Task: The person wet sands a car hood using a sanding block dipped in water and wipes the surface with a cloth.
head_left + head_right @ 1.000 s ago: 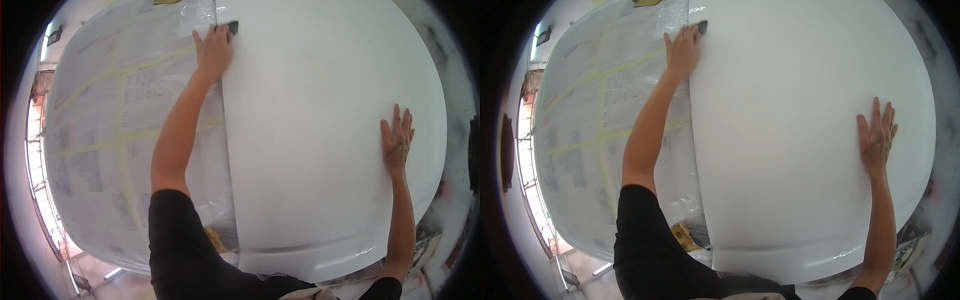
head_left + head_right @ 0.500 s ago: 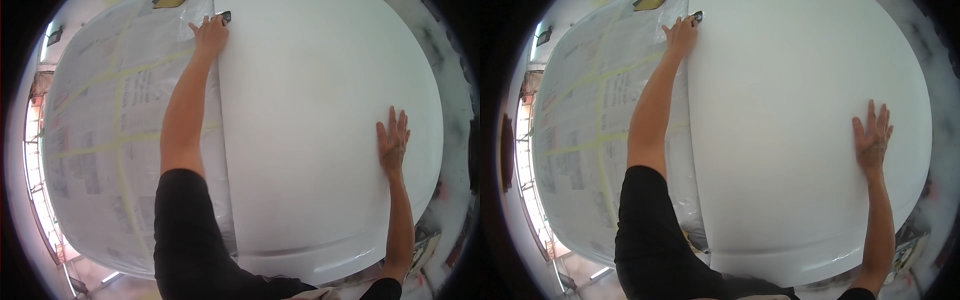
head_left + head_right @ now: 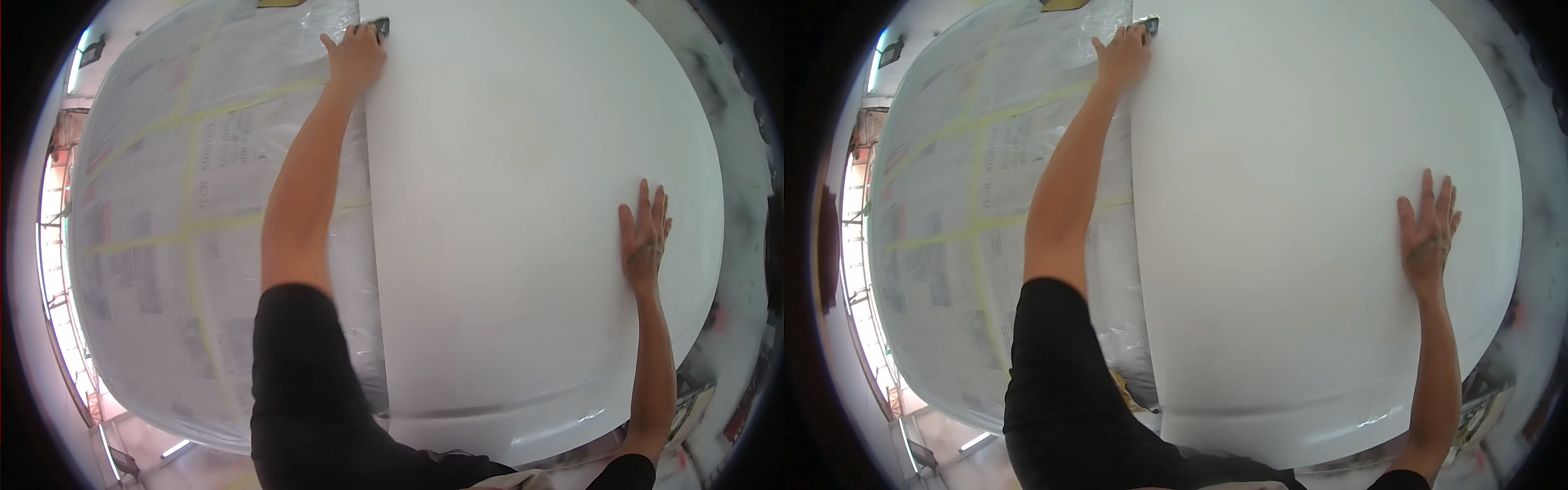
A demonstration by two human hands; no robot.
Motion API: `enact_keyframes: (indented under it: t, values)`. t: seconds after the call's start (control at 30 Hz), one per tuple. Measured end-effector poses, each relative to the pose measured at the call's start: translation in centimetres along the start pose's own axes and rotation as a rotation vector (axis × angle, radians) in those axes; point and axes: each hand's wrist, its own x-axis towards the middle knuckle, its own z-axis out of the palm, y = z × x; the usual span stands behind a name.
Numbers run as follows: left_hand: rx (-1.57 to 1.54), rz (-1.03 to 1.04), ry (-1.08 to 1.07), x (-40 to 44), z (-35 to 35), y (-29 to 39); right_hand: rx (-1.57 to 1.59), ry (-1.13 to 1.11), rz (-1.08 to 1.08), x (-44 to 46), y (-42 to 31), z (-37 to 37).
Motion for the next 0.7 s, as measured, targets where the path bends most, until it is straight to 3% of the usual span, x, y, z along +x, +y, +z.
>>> enact_keyframes:
  t: [0.07, 0.2, 0.3, 0.43, 0.53, 0.63, 0.7]
  values:
    - [0.004, 0.134, 0.057, -4.6, -1.8, 1.1, 0.021, 0.000, 0.010, 0.1, 0.0, -0.3]
    - [0.068, 0.152, 0.151, -2.5, 1.6, 0.5, -0.027, -0.004, -0.009, -0.2, 1.5, 0.9]
    - [0.050, -0.082, -0.131, 4.1, 2.0, 1.0, -0.026, 0.015, -0.017, 0.0, 1.5, 0.3]
    - [0.063, 0.081, -0.017, -0.2, 0.3, -0.1, -0.049, 0.007, -0.020, 0.1, -0.2, -0.5]
    - [-0.069, 0.146, 0.219, -4.5, 0.1, -0.8, -0.007, -0.007, 0.007, -0.1, -0.9, -0.4]
    - [-0.072, -0.035, -0.021, 0.5, -0.3, -0.3, -0.016, -0.011, -0.002, -0.3, 0.1, 0.1]
    - [-0.119, -0.112, -0.028, 3.4, 0.5, 0.4, -0.038, 0.015, -0.005, 0.1, 0.5, -0.4]
